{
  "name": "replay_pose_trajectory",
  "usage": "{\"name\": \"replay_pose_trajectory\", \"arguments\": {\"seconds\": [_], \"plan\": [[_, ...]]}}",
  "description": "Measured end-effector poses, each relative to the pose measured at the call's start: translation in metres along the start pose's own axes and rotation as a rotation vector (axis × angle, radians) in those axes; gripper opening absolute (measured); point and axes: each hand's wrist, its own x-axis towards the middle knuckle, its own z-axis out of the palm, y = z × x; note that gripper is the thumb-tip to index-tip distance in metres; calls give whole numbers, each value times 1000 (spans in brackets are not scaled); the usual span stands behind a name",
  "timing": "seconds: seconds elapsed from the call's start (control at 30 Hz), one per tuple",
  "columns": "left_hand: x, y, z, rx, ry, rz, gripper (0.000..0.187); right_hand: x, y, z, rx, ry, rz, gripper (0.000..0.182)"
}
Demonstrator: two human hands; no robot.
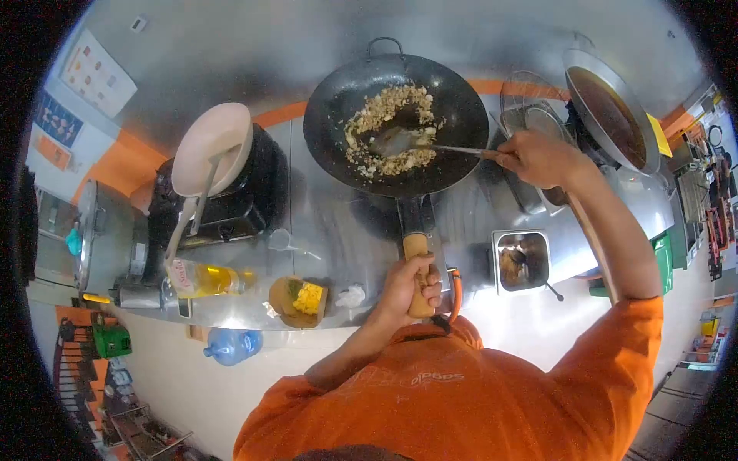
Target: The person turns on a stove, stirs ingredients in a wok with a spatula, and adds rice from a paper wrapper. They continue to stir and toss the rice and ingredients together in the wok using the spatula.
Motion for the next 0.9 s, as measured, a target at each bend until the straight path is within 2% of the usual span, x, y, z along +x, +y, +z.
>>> {"name": "replay_pose_trajectory", "arguments": {"seconds": [0.07, 0.13, 0.2, 0.23, 0.3, 0.43, 0.53, 0.57, 0.6, 0.67, 0.7, 0.73, 0.77, 0.8, 0.83, 0.87, 0.9], "plan": [[-6, -7, -1, 4, 15, -21, 22, -9, 0, -19, -102, 109, -7, 26], [-5, -2, 3, 16, 23, -33, 24, -14, 16, -59, -328, 303, -75, 26], [-3, -1, 0, 12, 22, -18, 25, -11, 5, -108, -305, 171, 121, 30], [-3, -2, -1, 5, 20, -9, 25, 3, 6, -116, -305, 171, 115, 30], [-1, -3, -3, 25, 5, -3, 23, 29, 7, -129, -469, -48, 126, 33], [-2, -4, -6, 69, -28, 9, 19, 73, 3, -104, -258, 26, 73, 34], [-2, -1, -8, 73, -1, 10, 18, 79, 45, -146, -444, 84, -7, 32], [-3, -1, -8, 69, 2, 19, 18, 70, 25, -164, -365, 67, 122, 30], [-2, -1, -8, 92, 15, 23, 19, 75, 28, -164, -366, 74, 113, 30], [-5, -1, -7, 111, 41, 18, 19, 86, 42, -152, -618, 314, -397, 29], [-5, 0, -5, 117, 72, 23, 19, 123, 35, -158, -454, -56, -143, 28], [-6, 0, -1, 121, 103, 27, 20, 145, 55, -156, -454, -58, -148, 28], [-7, 0, 1, 120, 109, 34, 20, 165, 79, -152, -455, 29, -252, 27], [-8, 1, 4, 140, 112, 46, 19, 161, 62, -152, -458, 122, -360, 26], [-8, 2, 5, 156, 120, 56, 19, 133, 58, -136, -505, 582, -427, 25], [-9, 2, 6, 155, 133, 63, 19, 143, 65, -148, -496, 583, -438, 25], [-8, 4, 6, 158, 167, 49, 19, 165, 77, -169, -553, 439, -320, 26]]}}
